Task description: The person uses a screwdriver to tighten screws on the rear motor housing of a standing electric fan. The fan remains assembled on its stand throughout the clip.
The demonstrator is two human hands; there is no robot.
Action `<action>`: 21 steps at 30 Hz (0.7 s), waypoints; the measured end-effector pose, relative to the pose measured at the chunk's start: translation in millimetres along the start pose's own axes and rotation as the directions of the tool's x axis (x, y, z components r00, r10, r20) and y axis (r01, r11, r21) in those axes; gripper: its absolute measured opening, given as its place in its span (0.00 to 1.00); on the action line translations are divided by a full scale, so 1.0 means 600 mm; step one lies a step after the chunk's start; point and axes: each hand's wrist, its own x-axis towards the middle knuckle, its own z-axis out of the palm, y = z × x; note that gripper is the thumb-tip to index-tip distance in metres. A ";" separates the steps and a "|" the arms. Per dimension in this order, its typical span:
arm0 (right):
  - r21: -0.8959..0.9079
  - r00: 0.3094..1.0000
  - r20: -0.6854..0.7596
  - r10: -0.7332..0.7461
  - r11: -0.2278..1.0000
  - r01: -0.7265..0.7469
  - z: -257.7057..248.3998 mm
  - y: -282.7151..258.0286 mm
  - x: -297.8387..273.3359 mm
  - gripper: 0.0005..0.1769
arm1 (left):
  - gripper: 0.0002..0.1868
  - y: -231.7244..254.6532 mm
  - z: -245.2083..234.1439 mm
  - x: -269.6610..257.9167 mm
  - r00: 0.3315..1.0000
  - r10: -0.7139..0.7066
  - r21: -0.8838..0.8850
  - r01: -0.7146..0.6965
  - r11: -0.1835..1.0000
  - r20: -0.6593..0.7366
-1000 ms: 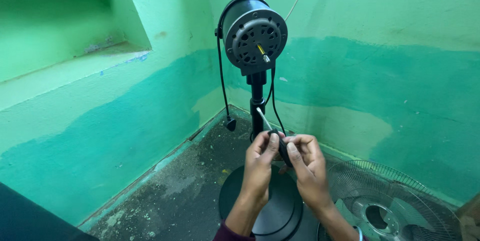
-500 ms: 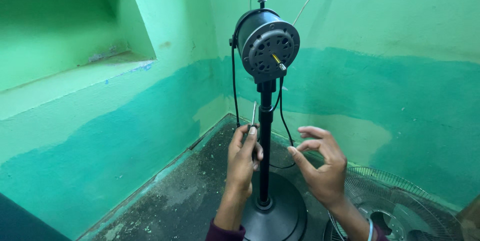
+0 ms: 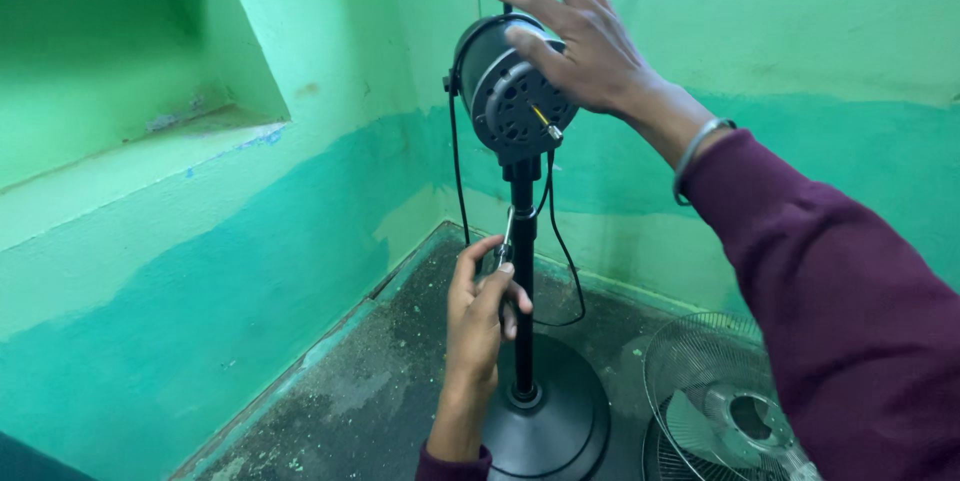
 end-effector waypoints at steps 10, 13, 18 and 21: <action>0.080 0.965 -0.200 0.168 0.985 -0.155 0.070 -0.025 -0.011 0.21 | 0.23 -0.015 -0.021 0.010 0.995 0.042 0.099 -0.033 0.995 -0.088; 0.084 0.955 -0.194 0.226 0.973 -0.214 0.068 -0.028 -0.011 0.21 | 0.23 -0.005 -0.016 0.005 0.981 0.185 0.139 -0.177 0.974 -0.051; 0.078 0.940 -0.230 0.250 0.968 -0.238 0.075 -0.039 -0.014 0.22 | 0.24 0.050 0.022 0.030 0.935 0.346 0.479 -0.269 0.836 -0.080; 0.075 0.932 -0.261 0.252 0.968 -0.241 0.077 -0.041 -0.011 0.22 | 0.23 0.081 0.042 0.036 0.906 0.412 0.717 -0.226 0.660 -0.094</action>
